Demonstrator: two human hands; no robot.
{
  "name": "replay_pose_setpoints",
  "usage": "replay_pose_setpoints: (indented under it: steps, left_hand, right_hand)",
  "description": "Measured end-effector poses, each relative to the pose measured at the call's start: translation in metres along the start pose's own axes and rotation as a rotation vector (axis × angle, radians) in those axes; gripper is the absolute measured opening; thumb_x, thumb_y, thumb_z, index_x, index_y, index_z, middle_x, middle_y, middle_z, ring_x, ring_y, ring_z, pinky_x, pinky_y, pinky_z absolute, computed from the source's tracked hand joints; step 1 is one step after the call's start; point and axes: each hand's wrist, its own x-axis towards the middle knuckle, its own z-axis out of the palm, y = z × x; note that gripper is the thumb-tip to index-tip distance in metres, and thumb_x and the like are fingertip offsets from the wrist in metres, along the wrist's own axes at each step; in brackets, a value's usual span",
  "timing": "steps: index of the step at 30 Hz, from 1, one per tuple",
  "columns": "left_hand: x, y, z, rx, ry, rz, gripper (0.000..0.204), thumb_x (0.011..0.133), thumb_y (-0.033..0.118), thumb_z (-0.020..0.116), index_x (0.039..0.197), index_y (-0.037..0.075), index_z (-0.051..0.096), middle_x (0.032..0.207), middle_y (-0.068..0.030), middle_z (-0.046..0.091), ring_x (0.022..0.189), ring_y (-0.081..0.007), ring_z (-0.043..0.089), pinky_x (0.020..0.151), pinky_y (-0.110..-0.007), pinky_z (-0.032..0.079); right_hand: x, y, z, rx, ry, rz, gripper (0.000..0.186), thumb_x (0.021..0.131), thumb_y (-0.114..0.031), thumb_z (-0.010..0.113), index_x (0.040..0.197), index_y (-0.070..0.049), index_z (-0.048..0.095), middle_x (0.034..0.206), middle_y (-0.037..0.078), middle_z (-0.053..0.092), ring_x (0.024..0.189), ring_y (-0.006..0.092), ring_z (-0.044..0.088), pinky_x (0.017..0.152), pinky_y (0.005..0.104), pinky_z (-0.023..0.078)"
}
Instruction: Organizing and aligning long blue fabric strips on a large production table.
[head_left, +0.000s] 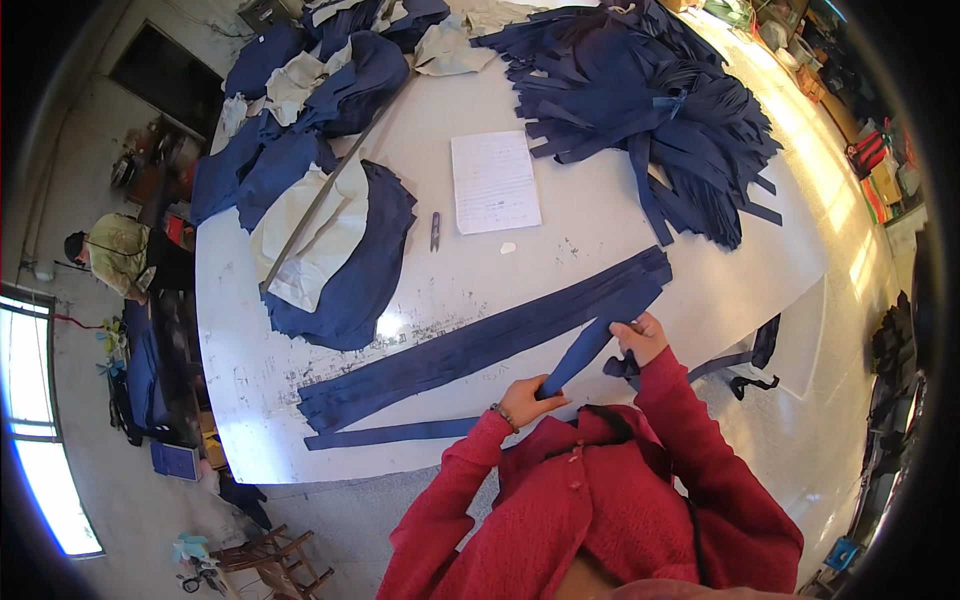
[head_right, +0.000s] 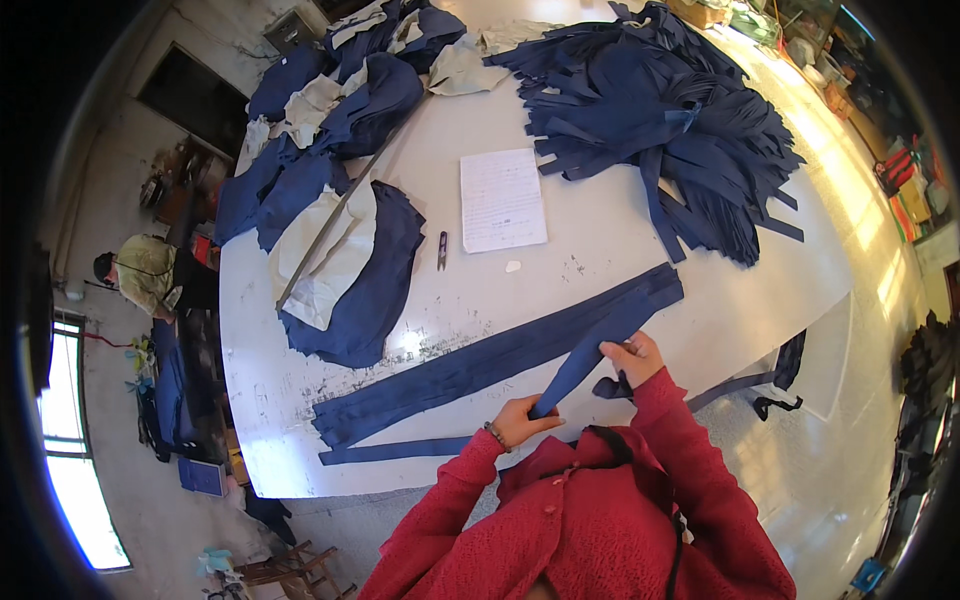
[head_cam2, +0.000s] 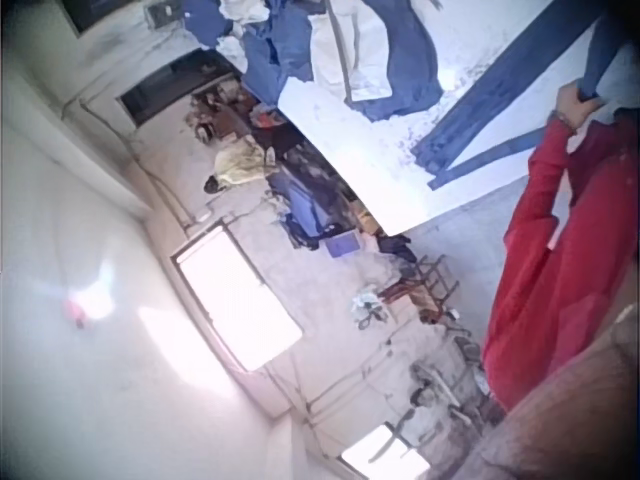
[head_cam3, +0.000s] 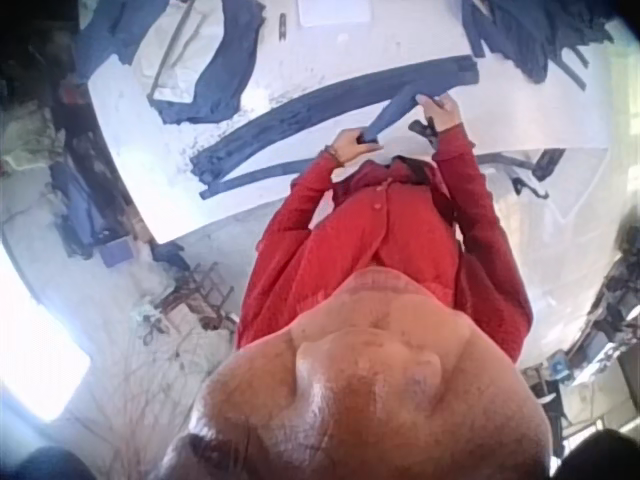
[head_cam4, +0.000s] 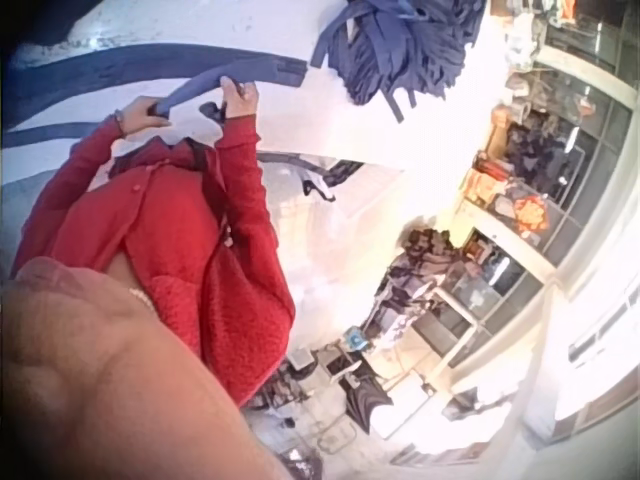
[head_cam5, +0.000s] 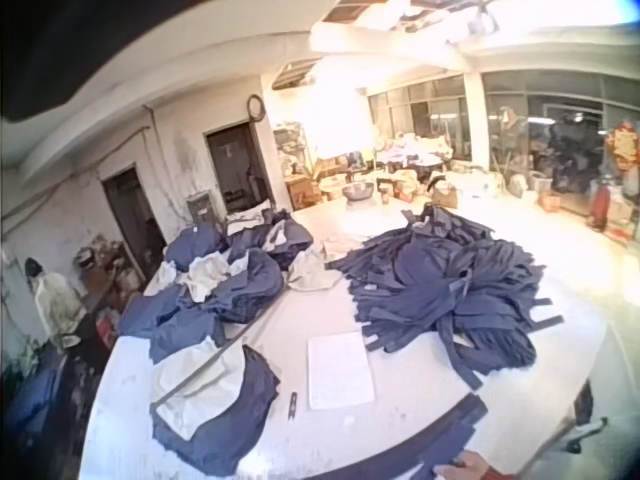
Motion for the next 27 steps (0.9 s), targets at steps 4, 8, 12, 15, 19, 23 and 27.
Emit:
replay_pose_setpoints:
  steps: [4,8,12,15,19,23,27]
  left_hand:
    - [-0.033,-0.06,-0.022,-0.054,-0.055,-0.108,0.032,0.076,0.03,0.067,0.09,0.003,0.06,0.081,-0.0041,0.06,0.073,-0.0116,0.054,0.07,-0.025,0.044]
    - [-0.058,-0.115,-0.032,-0.426,-0.105,-0.196,0.029,0.08,0.029,0.063,0.093,0.003,0.059,0.081,0.0004,0.059,0.078,-0.0089,0.052,0.075,-0.024,0.042]
    - [-0.075,-0.141,-0.034,-0.272,-0.191,-0.369,0.042,0.081,0.04,0.061,0.096,0.002,0.064,0.084,0.0,0.062,0.08,-0.0097,0.052,0.076,-0.025,0.041]
    - [-0.091,-0.152,-0.04,0.081,-0.336,-0.369,0.042,0.075,0.049,0.062,0.086,0.01,0.069,0.077,-0.0042,0.065,0.073,-0.0146,0.058,0.07,-0.029,0.044]
    - [-0.133,-0.196,-0.057,0.582,-0.461,-0.421,0.041,0.068,0.06,0.058,0.076,0.022,0.071,0.072,-0.0067,0.065,0.071,-0.0243,0.063,0.063,-0.035,0.047]
    - [-0.179,-0.236,-0.089,0.897,-0.474,-0.561,0.04,0.067,0.056,0.058,0.073,0.018,0.069,0.074,-0.009,0.066,0.075,-0.0259,0.064,0.063,-0.038,0.047]
    - [-0.229,-0.261,-0.132,0.981,-0.437,-0.906,0.035,0.07,0.048,0.063,0.084,0.016,0.068,0.085,-0.0085,0.066,0.083,-0.0254,0.063,0.073,-0.042,0.045]
  right_hand:
    - [0.019,0.016,-0.056,0.137,0.202,0.045,0.021,0.08,-0.012,0.065,0.097,-0.006,0.055,0.06,-0.003,0.05,0.041,0.0061,0.043,0.038,0.0205,0.032]
    - [0.03,0.027,-0.089,0.271,0.239,0.091,0.014,0.082,-0.016,0.063,0.091,-0.01,0.054,0.057,-0.005,0.046,0.037,0.004,0.036,0.034,0.0212,0.027]
    - [0.038,0.033,-0.113,0.275,0.333,0.005,0.013,0.083,-0.022,0.062,0.083,-0.011,0.055,0.055,-0.005,0.046,0.039,0.0046,0.038,0.037,0.0209,0.03]
    - [0.044,0.037,-0.151,0.206,0.422,-0.027,0.016,0.084,-0.023,0.061,0.089,-0.008,0.059,0.059,-0.002,0.052,0.044,0.0062,0.044,0.044,0.0199,0.037]
    - [0.058,0.065,-0.206,0.101,0.512,0.018,0.016,0.083,-0.024,0.062,0.08,-0.009,0.06,0.056,-0.002,0.049,0.046,0.007,0.042,0.047,0.021,0.037]
    - [0.073,0.118,-0.266,-0.221,0.496,0.138,0.042,0.086,-0.041,0.053,0.109,-0.007,0.061,0.081,-0.001,0.055,0.073,0.0104,0.048,0.066,0.0234,0.04]
    - [0.099,0.143,-0.251,0.012,0.461,0.276,0.042,0.086,-0.038,0.053,0.115,-0.008,0.056,0.095,0.007,0.06,0.077,0.0166,0.058,0.069,0.0272,0.048]
